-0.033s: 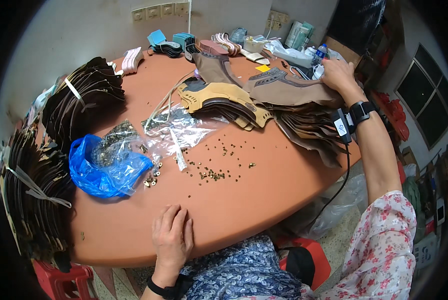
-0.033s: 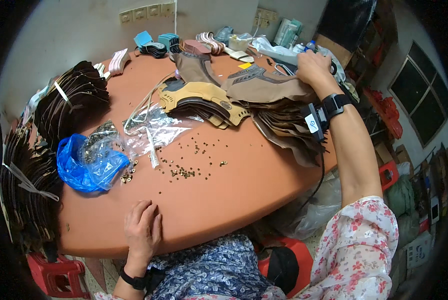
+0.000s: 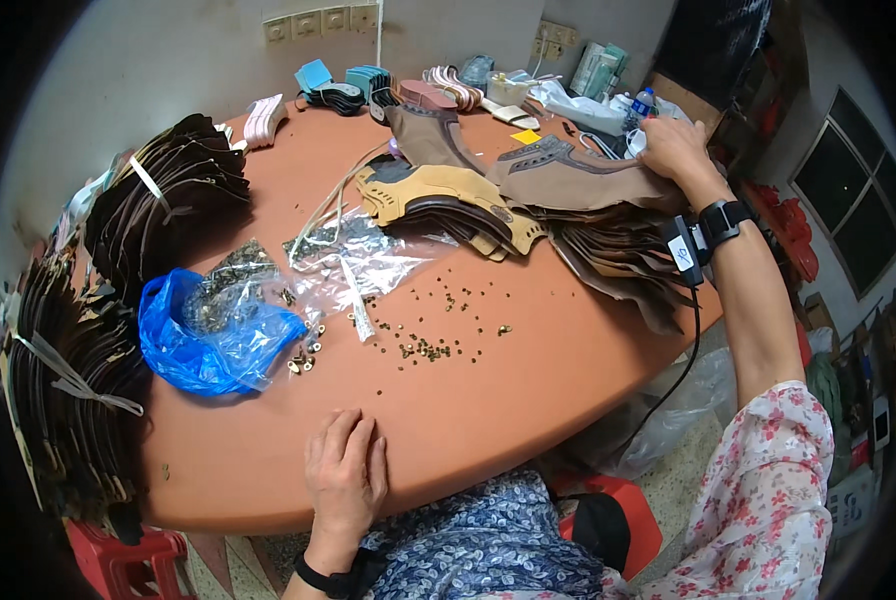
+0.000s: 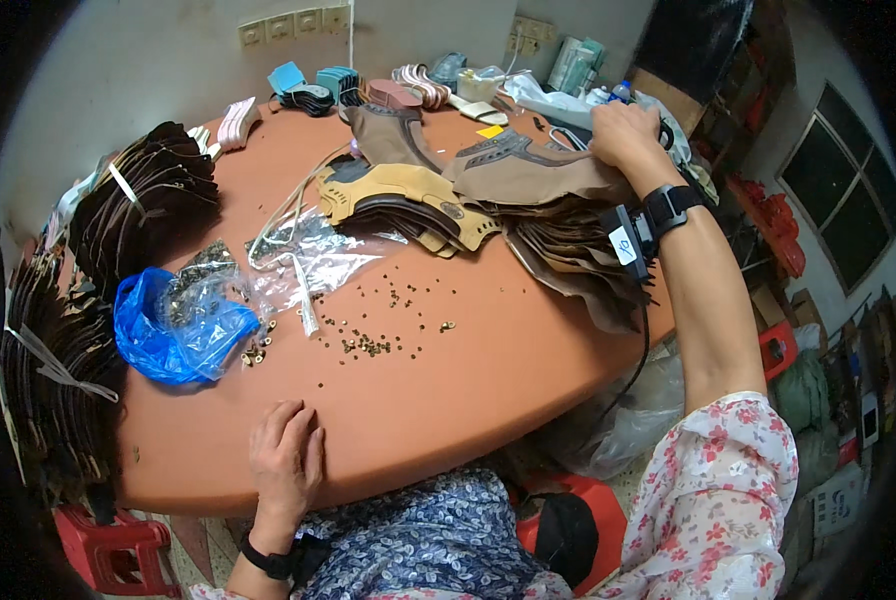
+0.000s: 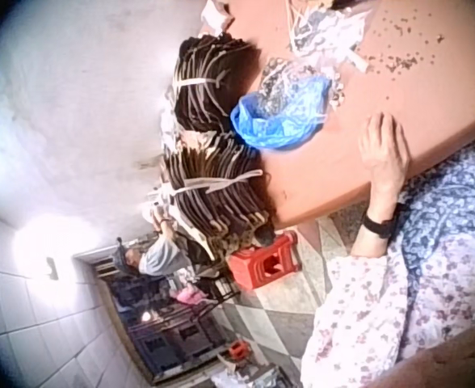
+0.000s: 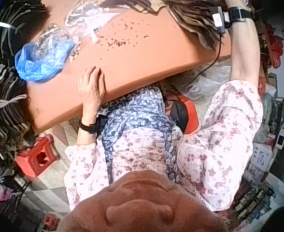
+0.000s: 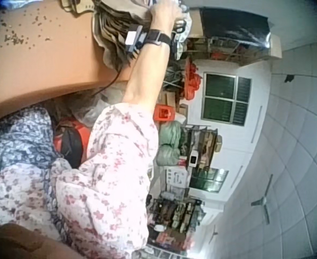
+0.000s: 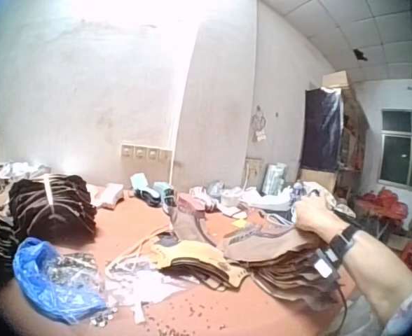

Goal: The person is manually stitching or aligning pieces of leather for shoe manufacturing.

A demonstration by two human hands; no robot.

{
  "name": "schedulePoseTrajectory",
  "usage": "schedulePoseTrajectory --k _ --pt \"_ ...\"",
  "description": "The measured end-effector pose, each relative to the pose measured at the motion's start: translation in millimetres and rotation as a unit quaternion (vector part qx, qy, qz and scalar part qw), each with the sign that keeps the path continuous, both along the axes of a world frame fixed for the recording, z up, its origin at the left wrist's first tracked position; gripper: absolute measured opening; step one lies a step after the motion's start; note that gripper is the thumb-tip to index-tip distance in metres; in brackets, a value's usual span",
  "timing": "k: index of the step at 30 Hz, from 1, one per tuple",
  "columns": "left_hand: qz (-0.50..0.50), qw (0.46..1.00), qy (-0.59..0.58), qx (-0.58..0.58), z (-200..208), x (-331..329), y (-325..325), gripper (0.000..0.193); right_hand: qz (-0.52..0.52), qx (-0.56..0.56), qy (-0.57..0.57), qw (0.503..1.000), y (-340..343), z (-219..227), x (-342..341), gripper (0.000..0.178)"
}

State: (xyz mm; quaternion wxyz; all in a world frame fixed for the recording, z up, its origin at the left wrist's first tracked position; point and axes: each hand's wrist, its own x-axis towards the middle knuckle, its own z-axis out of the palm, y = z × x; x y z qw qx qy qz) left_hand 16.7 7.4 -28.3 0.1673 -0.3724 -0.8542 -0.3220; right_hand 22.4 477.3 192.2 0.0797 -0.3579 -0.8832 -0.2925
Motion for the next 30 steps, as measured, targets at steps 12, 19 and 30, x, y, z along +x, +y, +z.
schedulePoseTrajectory --k 12,19,30 --pt "0.005 1.0 0.006 -0.007 -2.2 1.0 -1.4 0.026 0.086 -0.008 -0.281 0.956 -84.9 -46.7 -25.5 0.064" --pt "-0.004 1.0 0.004 -0.013 -2.9 -0.6 -0.9 0.027 0.013 0.039 -0.265 0.963 -18.9 -87.9 -30.5 0.037" --pt "0.004 1.0 0.013 -0.012 -2.0 0.2 0.2 0.027 0.049 0.056 -0.291 0.954 -21.5 -104.6 -57.5 0.035"
